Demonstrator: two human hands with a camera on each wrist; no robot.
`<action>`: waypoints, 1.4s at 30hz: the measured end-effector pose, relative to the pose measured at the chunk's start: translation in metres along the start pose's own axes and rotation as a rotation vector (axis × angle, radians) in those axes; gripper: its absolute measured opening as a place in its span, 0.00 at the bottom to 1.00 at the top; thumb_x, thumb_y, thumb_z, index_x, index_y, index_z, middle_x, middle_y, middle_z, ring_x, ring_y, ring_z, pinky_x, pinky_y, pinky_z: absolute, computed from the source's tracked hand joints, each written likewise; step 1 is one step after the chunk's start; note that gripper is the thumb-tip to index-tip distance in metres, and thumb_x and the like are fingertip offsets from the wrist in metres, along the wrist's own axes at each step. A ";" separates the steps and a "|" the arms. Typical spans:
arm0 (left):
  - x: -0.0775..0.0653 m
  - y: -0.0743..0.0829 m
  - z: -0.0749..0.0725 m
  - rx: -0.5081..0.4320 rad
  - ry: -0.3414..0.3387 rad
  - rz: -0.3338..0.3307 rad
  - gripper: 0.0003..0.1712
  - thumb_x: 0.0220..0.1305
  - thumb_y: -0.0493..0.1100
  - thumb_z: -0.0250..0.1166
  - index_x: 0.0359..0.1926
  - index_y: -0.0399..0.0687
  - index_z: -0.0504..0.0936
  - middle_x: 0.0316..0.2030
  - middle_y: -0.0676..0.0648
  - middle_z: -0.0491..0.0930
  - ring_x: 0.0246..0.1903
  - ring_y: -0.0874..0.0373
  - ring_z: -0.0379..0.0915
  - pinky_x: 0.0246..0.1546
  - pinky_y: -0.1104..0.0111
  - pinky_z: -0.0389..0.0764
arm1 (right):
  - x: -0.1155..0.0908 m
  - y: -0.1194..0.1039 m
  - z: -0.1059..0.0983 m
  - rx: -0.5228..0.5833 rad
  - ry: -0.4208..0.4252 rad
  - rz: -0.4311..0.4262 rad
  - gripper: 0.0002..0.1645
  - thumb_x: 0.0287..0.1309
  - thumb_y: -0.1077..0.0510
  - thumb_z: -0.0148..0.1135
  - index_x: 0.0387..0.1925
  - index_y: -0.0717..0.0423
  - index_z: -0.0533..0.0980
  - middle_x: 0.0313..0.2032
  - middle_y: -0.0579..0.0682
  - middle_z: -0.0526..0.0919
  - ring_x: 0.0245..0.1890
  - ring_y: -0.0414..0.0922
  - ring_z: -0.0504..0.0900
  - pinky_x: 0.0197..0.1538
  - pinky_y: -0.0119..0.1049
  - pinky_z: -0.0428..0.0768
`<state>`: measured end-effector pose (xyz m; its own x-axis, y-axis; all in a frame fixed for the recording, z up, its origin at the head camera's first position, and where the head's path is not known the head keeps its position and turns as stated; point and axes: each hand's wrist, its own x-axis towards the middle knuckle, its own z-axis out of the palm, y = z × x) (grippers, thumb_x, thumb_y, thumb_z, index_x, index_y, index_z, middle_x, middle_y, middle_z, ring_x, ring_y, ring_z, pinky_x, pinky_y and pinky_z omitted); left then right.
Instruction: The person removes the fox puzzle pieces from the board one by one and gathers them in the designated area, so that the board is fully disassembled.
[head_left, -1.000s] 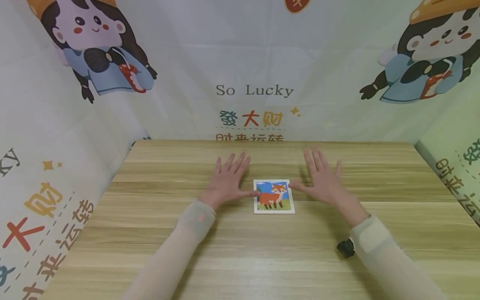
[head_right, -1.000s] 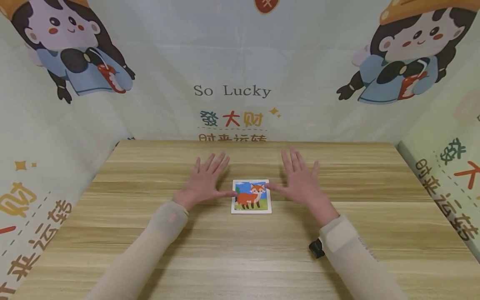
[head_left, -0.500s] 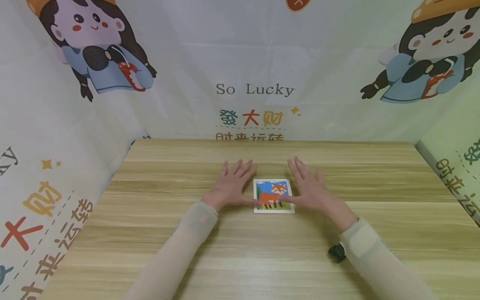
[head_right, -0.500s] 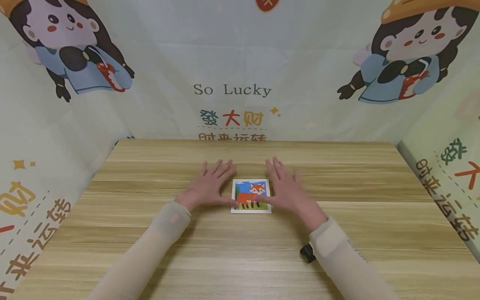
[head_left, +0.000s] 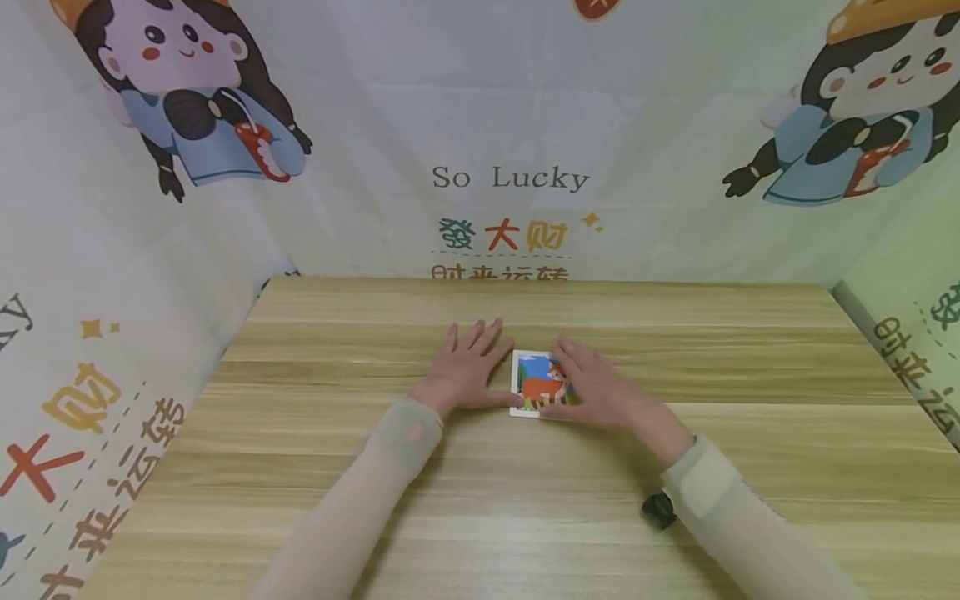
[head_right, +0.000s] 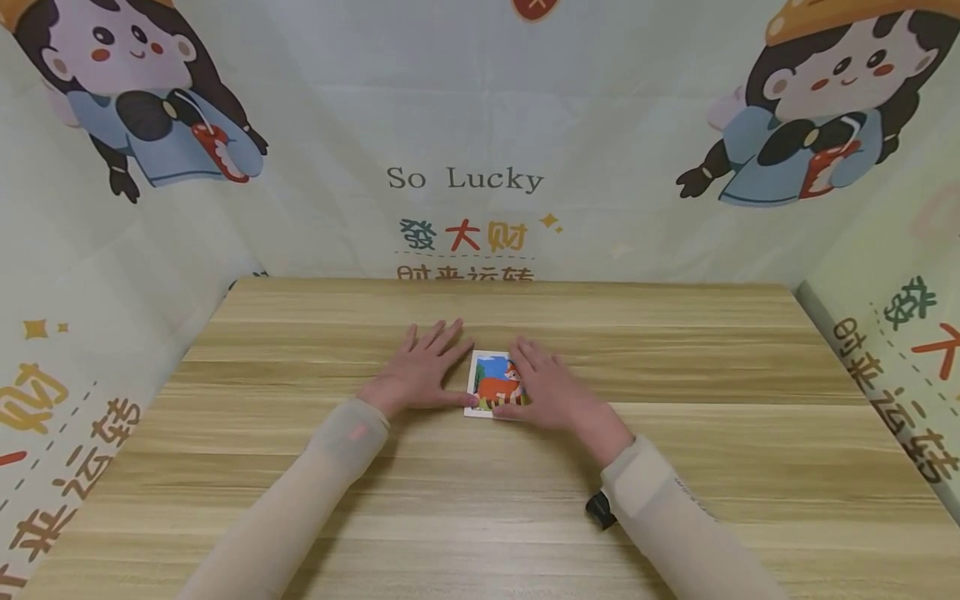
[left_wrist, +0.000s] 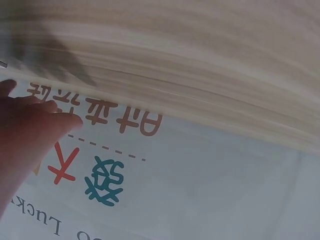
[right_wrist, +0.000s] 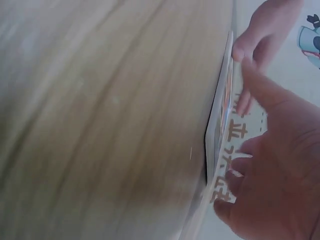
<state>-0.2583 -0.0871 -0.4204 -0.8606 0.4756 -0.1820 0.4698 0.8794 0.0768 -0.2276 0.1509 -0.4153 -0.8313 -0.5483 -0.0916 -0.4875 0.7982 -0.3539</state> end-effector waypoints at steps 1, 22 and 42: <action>0.000 0.001 -0.001 -0.001 -0.001 0.007 0.55 0.58 0.80 0.54 0.79 0.62 0.50 0.81 0.48 0.34 0.80 0.46 0.31 0.78 0.43 0.33 | 0.000 0.000 0.001 -0.003 -0.015 0.001 0.58 0.62 0.35 0.62 0.76 0.67 0.48 0.77 0.66 0.46 0.78 0.63 0.47 0.77 0.61 0.52; 0.017 0.015 -0.008 -0.252 0.070 -0.024 0.39 0.57 0.60 0.72 0.66 0.51 0.74 0.66 0.48 0.69 0.66 0.49 0.63 0.72 0.56 0.65 | 0.009 -0.001 -0.002 0.006 -0.105 -0.018 0.47 0.70 0.45 0.56 0.76 0.67 0.50 0.78 0.66 0.44 0.77 0.63 0.47 0.77 0.58 0.55; 0.039 0.021 -0.014 -0.437 0.016 -0.197 0.25 0.53 0.50 0.77 0.50 0.48 0.80 0.66 0.45 0.63 0.62 0.46 0.60 0.67 0.54 0.67 | 0.010 -0.003 0.001 0.034 -0.112 -0.008 0.46 0.71 0.48 0.56 0.75 0.70 0.49 0.77 0.67 0.44 0.77 0.64 0.48 0.76 0.58 0.56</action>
<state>-0.2850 -0.0495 -0.4124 -0.9294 0.2962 -0.2200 0.1736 0.8772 0.4477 -0.2342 0.1425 -0.4155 -0.7913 -0.5807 -0.1914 -0.4833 0.7858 -0.3859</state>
